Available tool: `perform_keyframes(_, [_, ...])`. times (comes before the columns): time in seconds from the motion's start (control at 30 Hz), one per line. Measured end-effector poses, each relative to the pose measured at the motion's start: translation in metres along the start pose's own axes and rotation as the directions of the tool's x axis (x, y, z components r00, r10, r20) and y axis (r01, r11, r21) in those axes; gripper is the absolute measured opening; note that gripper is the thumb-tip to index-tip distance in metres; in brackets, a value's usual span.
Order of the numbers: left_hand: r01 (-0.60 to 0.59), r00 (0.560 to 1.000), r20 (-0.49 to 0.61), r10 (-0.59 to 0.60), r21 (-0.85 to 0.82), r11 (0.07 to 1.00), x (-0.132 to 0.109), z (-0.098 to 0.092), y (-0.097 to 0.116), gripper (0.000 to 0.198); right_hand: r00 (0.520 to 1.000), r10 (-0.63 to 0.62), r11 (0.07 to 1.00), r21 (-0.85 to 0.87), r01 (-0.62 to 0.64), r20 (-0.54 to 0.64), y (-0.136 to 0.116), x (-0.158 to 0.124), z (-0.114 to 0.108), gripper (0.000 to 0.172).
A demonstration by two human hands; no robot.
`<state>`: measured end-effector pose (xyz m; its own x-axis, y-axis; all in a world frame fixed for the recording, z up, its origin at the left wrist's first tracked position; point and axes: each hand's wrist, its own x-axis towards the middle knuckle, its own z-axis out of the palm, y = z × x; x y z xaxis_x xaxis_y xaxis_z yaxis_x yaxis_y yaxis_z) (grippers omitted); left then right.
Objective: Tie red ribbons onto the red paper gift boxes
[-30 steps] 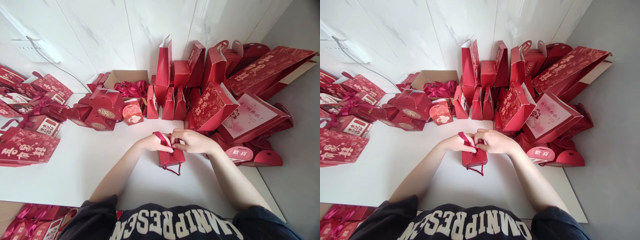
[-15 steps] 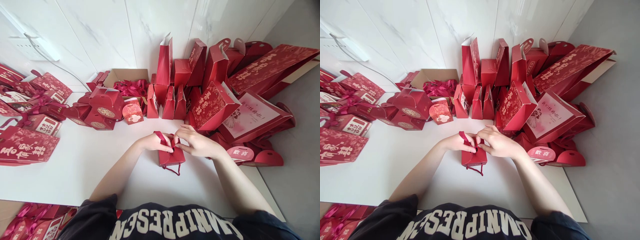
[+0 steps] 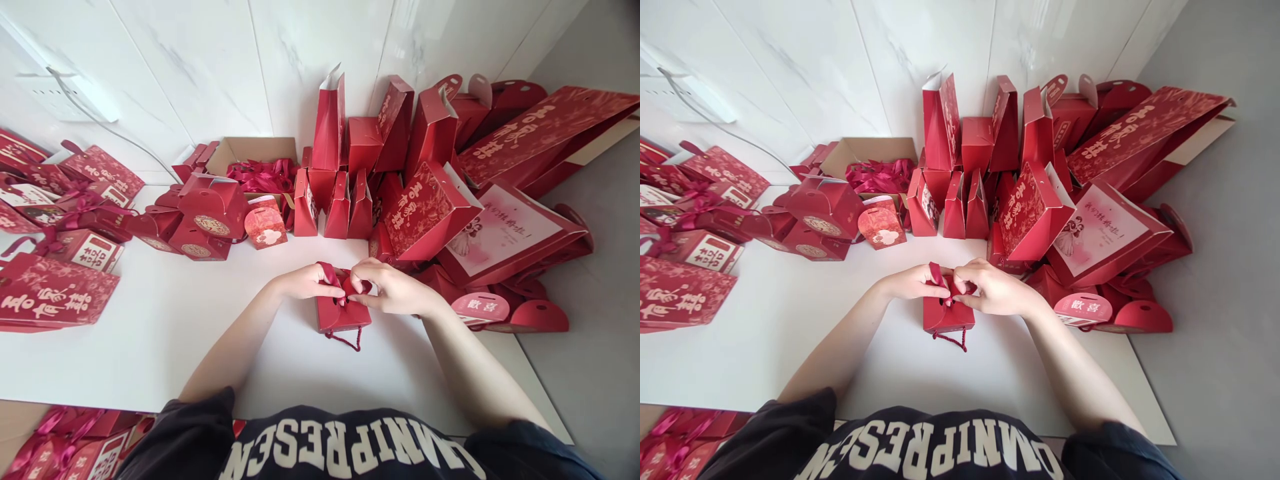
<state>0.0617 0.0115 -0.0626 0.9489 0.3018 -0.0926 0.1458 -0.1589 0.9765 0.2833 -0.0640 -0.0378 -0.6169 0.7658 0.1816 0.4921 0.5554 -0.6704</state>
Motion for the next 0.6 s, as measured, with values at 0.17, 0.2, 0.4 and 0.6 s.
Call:
perform_keyframes(0.17, [0.011,1.0,0.011,-0.011,-0.054,0.998,-0.002,-0.002,0.003,0.028,0.992,0.105,0.994,0.022,-0.104,-0.063,-0.004,-0.007,-0.003,0.007])
perform_keyframes(0.2, [0.03,1.0,0.004,-0.03,-0.057,0.998,-0.003,-0.003,0.003,0.029,0.992,0.101,0.995,0.005,-0.101,-0.076,-0.006,-0.009,-0.004,0.009])
perform_keyframes(0.4, [0.071,0.986,-0.147,-0.076,-0.043,0.997,-0.005,-0.002,0.004,0.025,0.996,0.027,0.996,-0.081,-0.034,-0.088,-0.021,-0.02,-0.001,0.019])
perform_keyframes(0.6, [0.027,0.966,-0.256,-0.028,-0.007,1.0,-0.008,0.004,0.017,0.047,0.998,-0.043,0.985,-0.167,0.034,-0.053,-0.035,-0.021,0.007,0.02])
